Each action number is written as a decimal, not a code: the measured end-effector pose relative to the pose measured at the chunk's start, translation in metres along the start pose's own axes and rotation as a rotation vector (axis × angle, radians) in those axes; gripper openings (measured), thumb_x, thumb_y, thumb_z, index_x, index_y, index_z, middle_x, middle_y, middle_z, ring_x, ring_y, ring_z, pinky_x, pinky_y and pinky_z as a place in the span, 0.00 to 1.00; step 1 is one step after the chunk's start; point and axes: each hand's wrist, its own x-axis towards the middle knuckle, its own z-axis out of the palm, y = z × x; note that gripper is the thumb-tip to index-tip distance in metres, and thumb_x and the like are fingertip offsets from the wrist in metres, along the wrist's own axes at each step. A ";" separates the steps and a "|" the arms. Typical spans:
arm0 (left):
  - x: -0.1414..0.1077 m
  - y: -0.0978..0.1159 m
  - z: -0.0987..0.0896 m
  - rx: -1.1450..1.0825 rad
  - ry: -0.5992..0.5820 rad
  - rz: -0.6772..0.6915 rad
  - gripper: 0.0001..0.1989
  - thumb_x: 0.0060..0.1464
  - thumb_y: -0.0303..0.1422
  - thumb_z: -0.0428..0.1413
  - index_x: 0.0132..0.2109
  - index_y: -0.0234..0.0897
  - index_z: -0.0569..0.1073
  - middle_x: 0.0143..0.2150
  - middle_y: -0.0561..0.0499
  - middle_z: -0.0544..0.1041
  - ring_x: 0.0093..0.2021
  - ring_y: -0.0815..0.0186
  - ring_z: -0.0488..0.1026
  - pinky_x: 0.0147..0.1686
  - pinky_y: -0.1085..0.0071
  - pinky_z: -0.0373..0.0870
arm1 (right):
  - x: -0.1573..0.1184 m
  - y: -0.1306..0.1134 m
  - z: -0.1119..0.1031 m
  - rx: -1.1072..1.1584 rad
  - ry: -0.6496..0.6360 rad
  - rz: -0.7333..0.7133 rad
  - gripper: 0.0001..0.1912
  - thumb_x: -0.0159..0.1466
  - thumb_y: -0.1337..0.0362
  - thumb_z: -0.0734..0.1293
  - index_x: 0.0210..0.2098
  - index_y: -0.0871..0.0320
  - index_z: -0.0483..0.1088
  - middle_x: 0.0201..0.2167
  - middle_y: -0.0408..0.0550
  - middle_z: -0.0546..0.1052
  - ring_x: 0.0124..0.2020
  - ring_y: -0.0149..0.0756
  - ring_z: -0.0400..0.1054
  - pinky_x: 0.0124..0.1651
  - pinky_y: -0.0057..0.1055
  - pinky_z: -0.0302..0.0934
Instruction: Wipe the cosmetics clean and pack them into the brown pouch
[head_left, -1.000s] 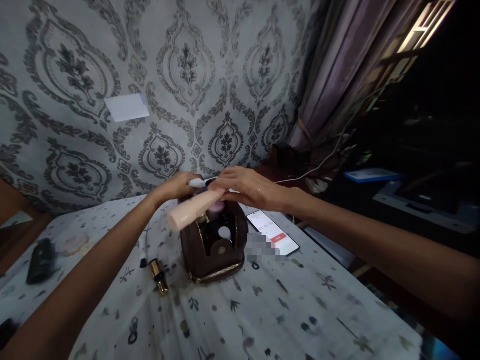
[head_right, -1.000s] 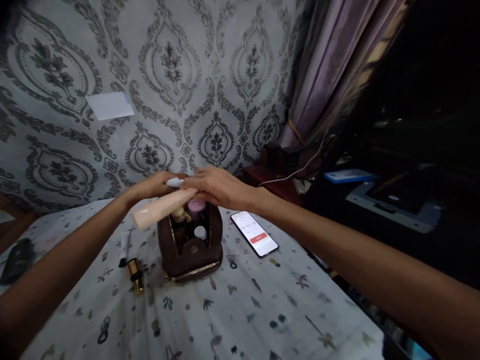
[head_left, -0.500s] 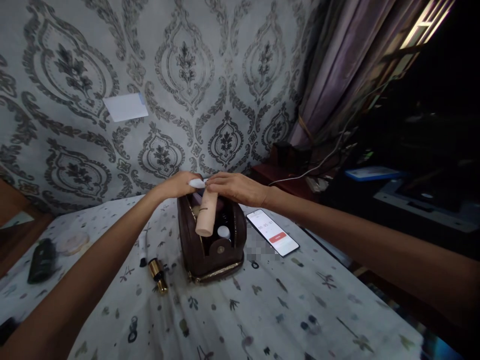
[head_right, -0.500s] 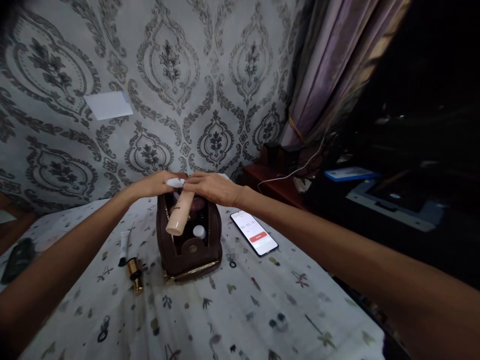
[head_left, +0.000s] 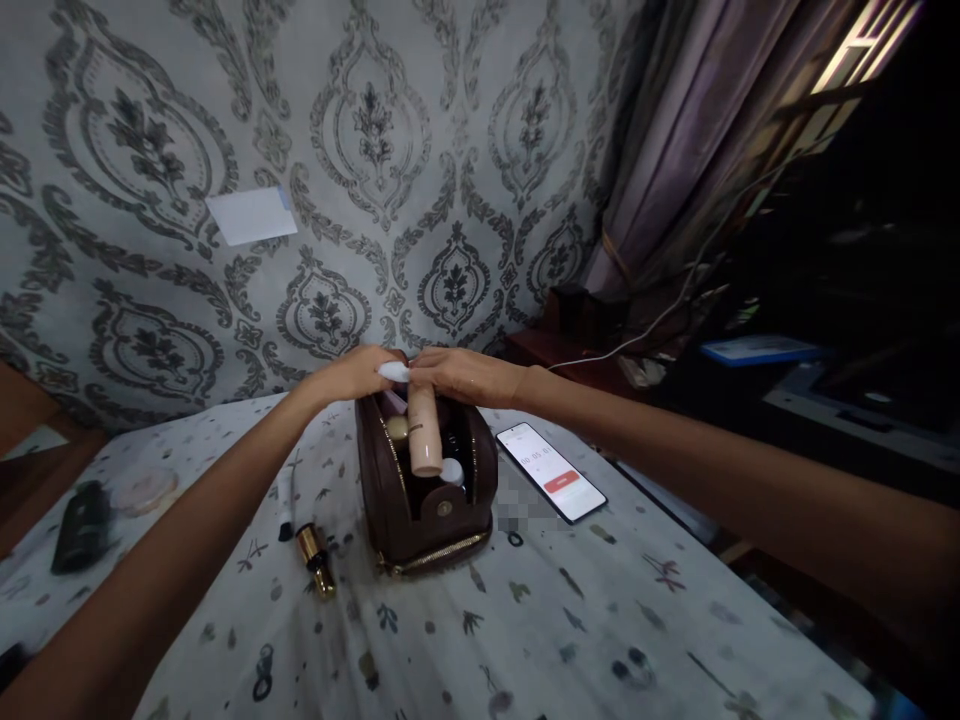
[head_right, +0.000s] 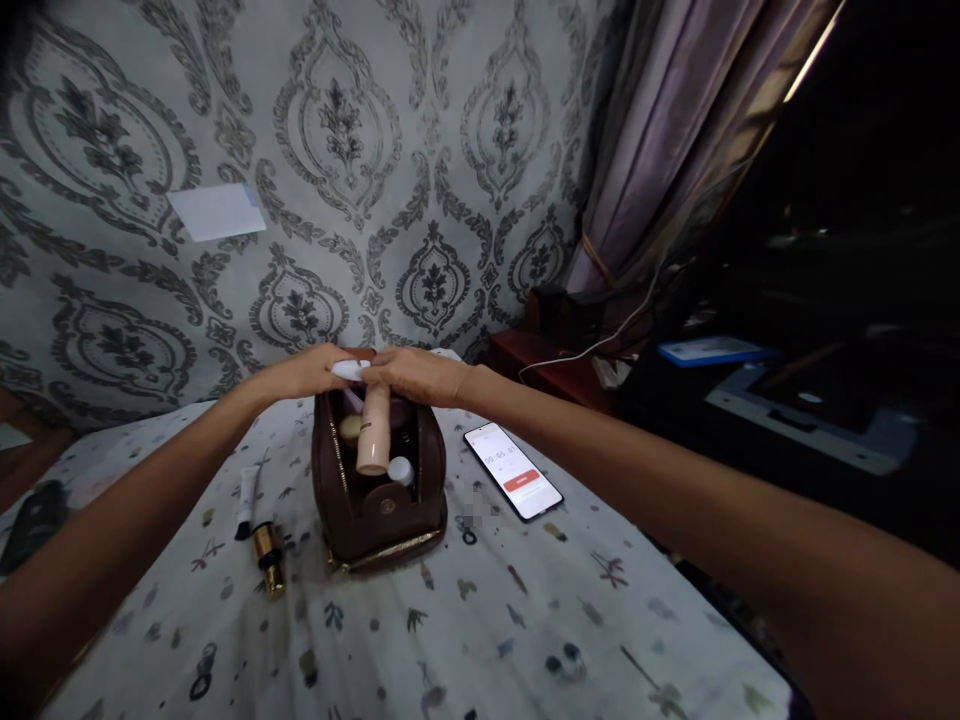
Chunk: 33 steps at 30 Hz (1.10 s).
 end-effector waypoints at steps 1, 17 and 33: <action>0.000 -0.001 0.001 0.003 0.002 -0.002 0.09 0.48 0.36 0.54 0.32 0.35 0.74 0.26 0.56 0.73 0.29 0.66 0.68 0.30 0.74 0.61 | 0.001 0.001 0.002 -0.014 0.004 0.000 0.12 0.67 0.73 0.57 0.44 0.63 0.70 0.41 0.56 0.74 0.45 0.41 0.66 0.51 0.37 0.61; 0.000 -0.001 0.011 0.027 0.066 0.012 0.09 0.52 0.36 0.52 0.31 0.36 0.73 0.28 0.54 0.74 0.31 0.65 0.69 0.31 0.73 0.62 | 0.001 0.009 0.003 -0.055 0.027 0.144 0.08 0.57 0.78 0.63 0.31 0.61 0.71 0.44 0.54 0.73 0.47 0.41 0.66 0.52 0.37 0.60; 0.011 0.013 0.019 0.265 0.074 -0.135 0.07 0.52 0.36 0.56 0.36 0.39 0.73 0.35 0.51 0.78 0.39 0.59 0.75 0.37 0.71 0.65 | 0.005 0.000 0.000 -0.202 -0.127 0.363 0.11 0.65 0.71 0.62 0.35 0.61 0.77 0.41 0.54 0.79 0.48 0.42 0.68 0.49 0.35 0.55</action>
